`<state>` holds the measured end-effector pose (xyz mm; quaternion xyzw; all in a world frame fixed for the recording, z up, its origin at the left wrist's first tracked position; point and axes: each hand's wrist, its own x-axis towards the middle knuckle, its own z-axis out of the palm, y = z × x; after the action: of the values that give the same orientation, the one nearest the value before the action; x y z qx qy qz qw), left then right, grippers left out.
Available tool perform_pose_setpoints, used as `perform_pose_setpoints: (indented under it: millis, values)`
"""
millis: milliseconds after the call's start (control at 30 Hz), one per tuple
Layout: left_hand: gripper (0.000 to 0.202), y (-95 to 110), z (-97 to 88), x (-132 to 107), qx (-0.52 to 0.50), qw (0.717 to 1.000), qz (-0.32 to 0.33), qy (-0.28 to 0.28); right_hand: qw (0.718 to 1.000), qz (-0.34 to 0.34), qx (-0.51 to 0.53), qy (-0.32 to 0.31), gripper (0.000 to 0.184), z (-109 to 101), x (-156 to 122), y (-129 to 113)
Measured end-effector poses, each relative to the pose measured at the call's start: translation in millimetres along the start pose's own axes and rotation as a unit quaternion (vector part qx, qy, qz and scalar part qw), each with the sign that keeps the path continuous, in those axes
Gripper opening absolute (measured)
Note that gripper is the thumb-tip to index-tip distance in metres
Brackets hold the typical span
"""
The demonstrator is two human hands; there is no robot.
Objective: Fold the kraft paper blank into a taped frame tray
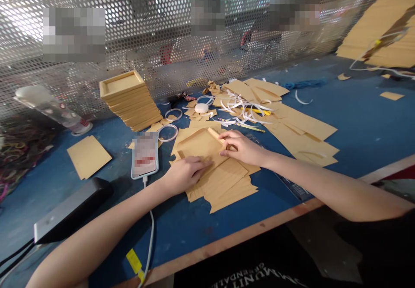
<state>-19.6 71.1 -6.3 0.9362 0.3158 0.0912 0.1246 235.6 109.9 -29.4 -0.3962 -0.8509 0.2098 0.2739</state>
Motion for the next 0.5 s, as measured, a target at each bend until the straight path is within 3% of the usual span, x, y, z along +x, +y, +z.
perform_pose_setpoints:
  millis: [200,300,400,500]
  values:
    - [0.038,4.1,-4.1,1.5,0.032,0.999,0.015,-0.017,1.000,0.000,0.020,0.010,0.016,1.9,1.0,0.9]
    - [0.038,3.9,-4.3,2.0,0.043,0.999,0.026,-0.016,0.998,0.015,0.025,0.062,0.019,-12.0,2.3,-1.4]
    - [0.039,2.8,-4.1,1.8,0.045,0.998,0.038,-0.012,0.984,0.122,-0.016,0.126,0.025,-36.9,-3.4,-1.8]
    - [0.039,2.0,-3.8,1.2,0.047,0.998,0.041,-0.014,0.951,0.280,-0.120,0.060,0.039,-56.7,-17.2,6.2]
